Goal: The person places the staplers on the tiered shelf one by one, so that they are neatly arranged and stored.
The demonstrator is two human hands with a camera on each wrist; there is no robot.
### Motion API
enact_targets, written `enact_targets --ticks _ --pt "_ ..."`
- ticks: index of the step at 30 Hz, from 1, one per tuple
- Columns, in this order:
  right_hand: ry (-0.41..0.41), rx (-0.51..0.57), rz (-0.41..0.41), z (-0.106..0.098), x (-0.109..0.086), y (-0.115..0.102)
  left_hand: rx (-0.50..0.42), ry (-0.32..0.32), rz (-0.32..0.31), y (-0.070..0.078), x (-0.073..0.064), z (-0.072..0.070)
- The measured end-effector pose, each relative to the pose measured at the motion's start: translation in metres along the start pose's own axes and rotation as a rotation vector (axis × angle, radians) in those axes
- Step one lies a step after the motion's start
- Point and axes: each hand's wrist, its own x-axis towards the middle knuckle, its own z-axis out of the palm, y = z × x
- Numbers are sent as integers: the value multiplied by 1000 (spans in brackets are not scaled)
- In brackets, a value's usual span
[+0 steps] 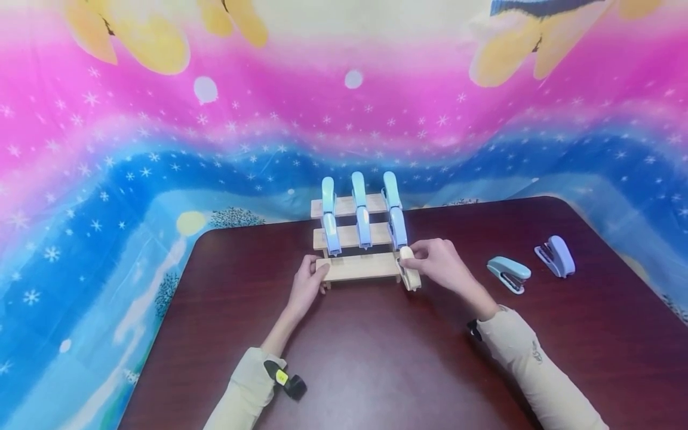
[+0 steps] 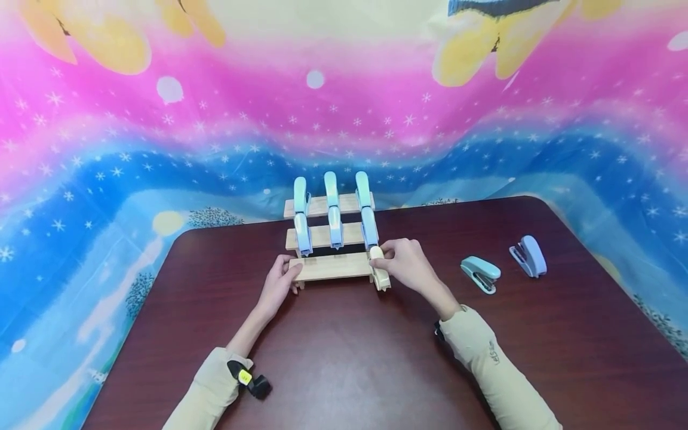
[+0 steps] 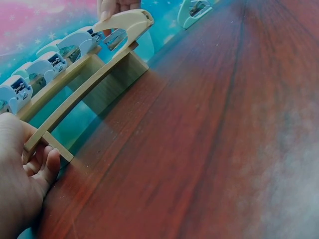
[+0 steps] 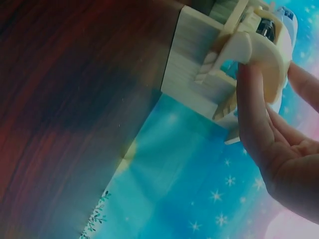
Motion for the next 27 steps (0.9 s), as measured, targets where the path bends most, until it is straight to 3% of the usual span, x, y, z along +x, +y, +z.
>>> enact_targets --ticks 14,27 --pt "76 42 -12 3 2 2 10 2 9 6 3 1" --pt "96 64 17 7 2 3 17 13 0 0 0 1"
